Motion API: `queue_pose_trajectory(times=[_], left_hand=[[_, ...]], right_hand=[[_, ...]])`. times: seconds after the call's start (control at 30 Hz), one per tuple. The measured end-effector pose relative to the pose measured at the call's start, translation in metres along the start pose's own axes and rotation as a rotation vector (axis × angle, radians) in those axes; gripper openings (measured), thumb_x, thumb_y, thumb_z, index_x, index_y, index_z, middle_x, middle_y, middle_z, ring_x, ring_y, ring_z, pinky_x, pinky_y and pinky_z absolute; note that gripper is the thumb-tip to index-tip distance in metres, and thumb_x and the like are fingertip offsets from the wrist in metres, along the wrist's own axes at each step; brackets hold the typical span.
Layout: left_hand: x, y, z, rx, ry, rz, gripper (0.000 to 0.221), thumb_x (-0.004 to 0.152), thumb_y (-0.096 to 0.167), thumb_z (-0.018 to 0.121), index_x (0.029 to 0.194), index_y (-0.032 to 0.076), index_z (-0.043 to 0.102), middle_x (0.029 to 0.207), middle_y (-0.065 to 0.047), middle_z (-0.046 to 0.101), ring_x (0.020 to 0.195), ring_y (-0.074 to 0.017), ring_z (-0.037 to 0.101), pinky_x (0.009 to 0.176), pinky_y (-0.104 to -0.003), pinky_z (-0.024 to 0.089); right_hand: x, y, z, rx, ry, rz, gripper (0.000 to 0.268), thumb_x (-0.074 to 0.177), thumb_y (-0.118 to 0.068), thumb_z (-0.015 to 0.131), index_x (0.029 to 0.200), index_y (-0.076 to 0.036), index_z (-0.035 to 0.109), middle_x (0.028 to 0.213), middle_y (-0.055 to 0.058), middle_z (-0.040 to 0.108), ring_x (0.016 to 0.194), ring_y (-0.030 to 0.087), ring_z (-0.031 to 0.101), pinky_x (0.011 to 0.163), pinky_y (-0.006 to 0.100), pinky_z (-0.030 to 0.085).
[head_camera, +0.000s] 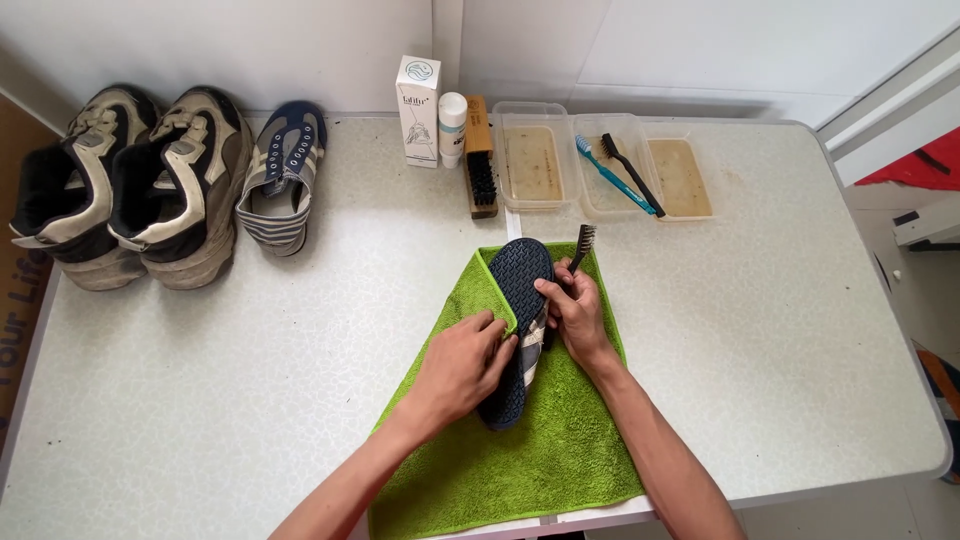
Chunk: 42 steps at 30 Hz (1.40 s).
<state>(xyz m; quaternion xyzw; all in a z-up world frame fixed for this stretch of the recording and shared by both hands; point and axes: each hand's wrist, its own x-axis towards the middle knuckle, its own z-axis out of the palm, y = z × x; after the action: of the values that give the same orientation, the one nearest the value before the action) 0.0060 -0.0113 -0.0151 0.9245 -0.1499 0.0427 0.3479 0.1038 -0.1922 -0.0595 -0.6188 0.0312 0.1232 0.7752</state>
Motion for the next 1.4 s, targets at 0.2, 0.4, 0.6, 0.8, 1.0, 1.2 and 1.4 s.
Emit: queue_pose_trajectory(times=[0.2,0.4,0.6,0.8,1.0,1.2,1.4], left_hand=[[-0.004,0.033,-0.050,-0.306,-0.173,0.089,0.038,0.102,0.034,0.049,0.077,0.009,0.062,0.068,-0.008,0.056,0.067,-0.0232,0.062,0.064,-0.037,0.053],[0.013,0.036,-0.006,-0.031,0.143,0.114,0.049,0.104,0.045,0.044,0.142,0.014,0.045,0.163,-0.017,0.032,0.155,-0.0383,0.016,0.122,-0.050,0.015],[0.017,0.031,0.016,0.013,0.073,0.054,0.074,0.103,0.045,0.046,0.161,0.007,0.020,0.171,-0.021,0.010,0.157,-0.0358,-0.001,0.124,-0.048,0.000],[-0.004,0.028,0.001,-0.010,-0.071,-0.084,0.117,0.085,0.064,0.060,0.160,-0.002,-0.003,0.166,-0.028,-0.015,0.154,-0.0395,-0.015,0.123,-0.051,-0.002],[-0.018,0.032,0.014,0.001,-0.070,-0.133,0.065,0.107,0.019,0.028,0.158,-0.001,-0.006,0.167,-0.022,-0.007,0.153,-0.0416,-0.010,0.125,-0.050,0.001],[0.010,0.084,0.008,-0.531,-0.009,-0.224,0.059,0.108,0.022,0.022,0.159,0.006,-0.003,0.168,-0.012,-0.009,0.156,-0.0279,-0.013,0.125,-0.043,-0.010],[0.010,0.096,-0.016,-0.488,-0.264,-0.283,0.087,0.101,0.051,0.030,0.156,0.010,-0.023,0.162,-0.010,-0.036,0.151,-0.0245,-0.032,0.123,-0.042,-0.018]], right_hand=[[-0.001,-0.002,0.003,0.026,-0.006,-0.013,0.040,0.088,-0.011,0.075,0.086,-0.024,0.036,0.061,-0.009,0.033,0.045,0.007,0.036,0.033,0.023,0.036],[-0.003,-0.006,0.005,-0.003,-0.011,-0.043,0.036,0.091,-0.012,0.072,0.089,-0.021,0.037,0.060,-0.007,0.038,0.045,0.005,0.038,0.034,0.021,0.037],[-0.013,-0.022,0.016,-0.023,-0.002,-0.053,0.033,0.093,-0.011,0.068,0.090,-0.021,0.036,0.059,-0.008,0.036,0.045,0.006,0.036,0.034,0.022,0.036],[-0.004,-0.004,0.007,0.005,0.016,-0.051,0.038,0.089,-0.011,0.073,0.088,-0.023,0.037,0.058,-0.007,0.036,0.041,0.006,0.035,0.032,0.022,0.037],[-0.002,0.006,-0.001,0.017,-0.030,-0.055,0.035,0.089,-0.020,0.074,0.090,-0.020,0.039,0.063,-0.005,0.053,0.042,0.005,0.046,0.034,0.019,0.036],[0.001,0.009,-0.006,0.119,0.003,-0.004,0.027,0.087,-0.016,0.073,0.090,-0.018,0.046,0.076,-0.005,0.051,0.063,0.008,0.049,0.055,0.021,0.044],[0.009,0.014,-0.013,0.141,-0.072,-0.003,0.029,0.089,-0.009,0.068,0.089,-0.021,0.042,0.070,-0.008,0.043,0.056,0.006,0.043,0.050,0.019,0.038]])
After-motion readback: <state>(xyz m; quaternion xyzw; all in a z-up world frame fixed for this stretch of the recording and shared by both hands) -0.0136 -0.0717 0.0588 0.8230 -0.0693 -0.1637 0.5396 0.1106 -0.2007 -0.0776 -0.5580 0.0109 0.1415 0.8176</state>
